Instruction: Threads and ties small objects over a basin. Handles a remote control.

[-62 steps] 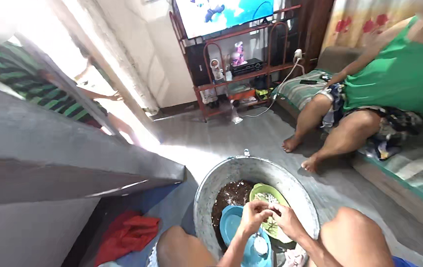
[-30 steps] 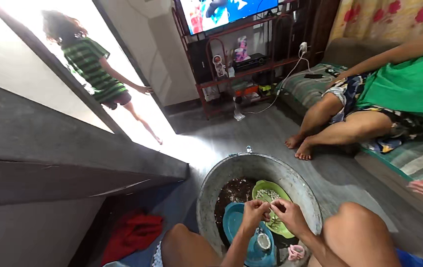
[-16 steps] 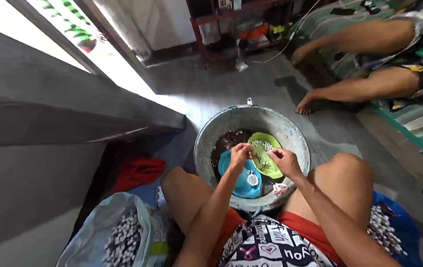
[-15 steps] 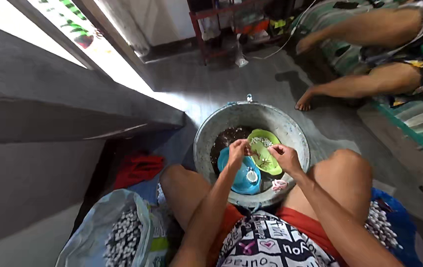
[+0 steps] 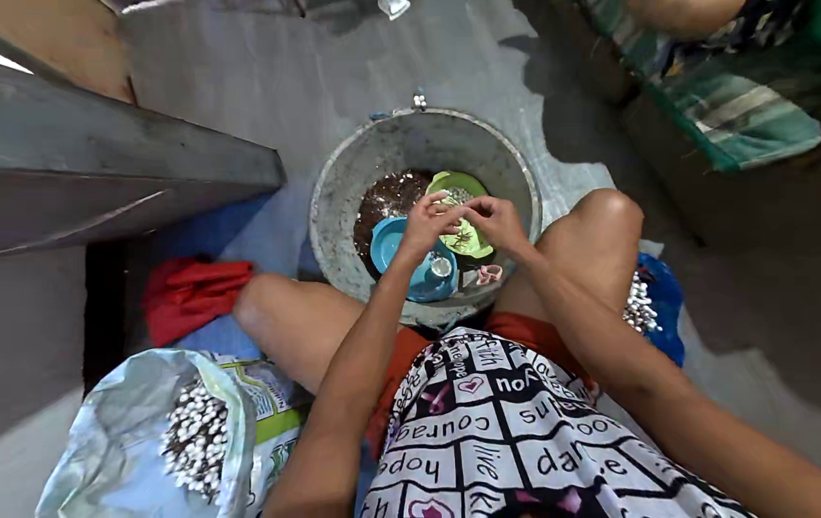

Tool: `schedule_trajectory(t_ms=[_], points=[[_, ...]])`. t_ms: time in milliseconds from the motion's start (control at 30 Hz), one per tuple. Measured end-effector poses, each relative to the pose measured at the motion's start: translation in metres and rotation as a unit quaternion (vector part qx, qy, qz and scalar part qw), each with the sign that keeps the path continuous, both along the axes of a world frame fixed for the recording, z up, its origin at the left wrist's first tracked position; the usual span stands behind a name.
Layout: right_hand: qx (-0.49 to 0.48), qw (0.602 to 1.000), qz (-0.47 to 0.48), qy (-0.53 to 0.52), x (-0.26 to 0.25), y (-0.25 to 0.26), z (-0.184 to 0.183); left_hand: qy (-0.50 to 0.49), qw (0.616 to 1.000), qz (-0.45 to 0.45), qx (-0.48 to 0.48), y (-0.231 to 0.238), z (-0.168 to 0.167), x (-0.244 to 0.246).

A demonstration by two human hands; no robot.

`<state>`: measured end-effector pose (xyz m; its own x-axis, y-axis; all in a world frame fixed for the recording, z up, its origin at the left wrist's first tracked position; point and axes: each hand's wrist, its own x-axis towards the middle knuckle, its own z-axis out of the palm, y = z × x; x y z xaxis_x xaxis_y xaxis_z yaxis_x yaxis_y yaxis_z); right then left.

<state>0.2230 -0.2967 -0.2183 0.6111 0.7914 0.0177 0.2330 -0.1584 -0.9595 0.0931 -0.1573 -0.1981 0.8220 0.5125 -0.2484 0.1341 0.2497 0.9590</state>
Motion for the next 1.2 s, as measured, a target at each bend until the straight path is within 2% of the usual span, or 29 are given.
schedule_trajectory(t_ms=[100,233,400,467,633,800,1067,1133,1200], points=[[-0.006,0.999,0.022,-0.034,-0.001,0.002,-0.004,-0.003,0.999,0.018,0.041,-0.004,-0.01,0.005],[0.0,0.997,0.03,-0.066,0.0,-0.002,0.0,-0.01,0.998,0.062,0.031,0.012,-0.007,0.0],[0.0,0.999,0.007,-0.04,0.003,-0.008,0.001,-0.005,0.993,0.116,0.017,0.041,0.001,-0.008],[0.007,1.0,0.002,-0.03,0.004,-0.006,0.002,0.001,0.995,0.095,0.022,0.037,0.007,-0.008],[0.018,1.0,0.002,-0.017,0.002,-0.002,-0.004,0.036,0.998,-0.028,0.045,0.015,0.008,-0.005],[0.02,0.999,0.023,-0.018,0.0,0.0,-0.002,0.042,0.999,0.004,0.032,0.012,-0.002,-0.001],[-0.052,0.993,-0.087,-0.052,0.017,-0.003,-0.009,0.058,0.991,0.121,0.01,0.04,-0.007,-0.01],[-0.081,0.989,-0.114,-0.04,0.019,0.001,-0.01,0.082,0.989,0.12,0.034,0.043,-0.014,-0.012],[-0.12,0.984,-0.128,-0.033,0.019,0.004,-0.01,0.146,0.982,0.079,0.093,0.042,-0.033,-0.014]])
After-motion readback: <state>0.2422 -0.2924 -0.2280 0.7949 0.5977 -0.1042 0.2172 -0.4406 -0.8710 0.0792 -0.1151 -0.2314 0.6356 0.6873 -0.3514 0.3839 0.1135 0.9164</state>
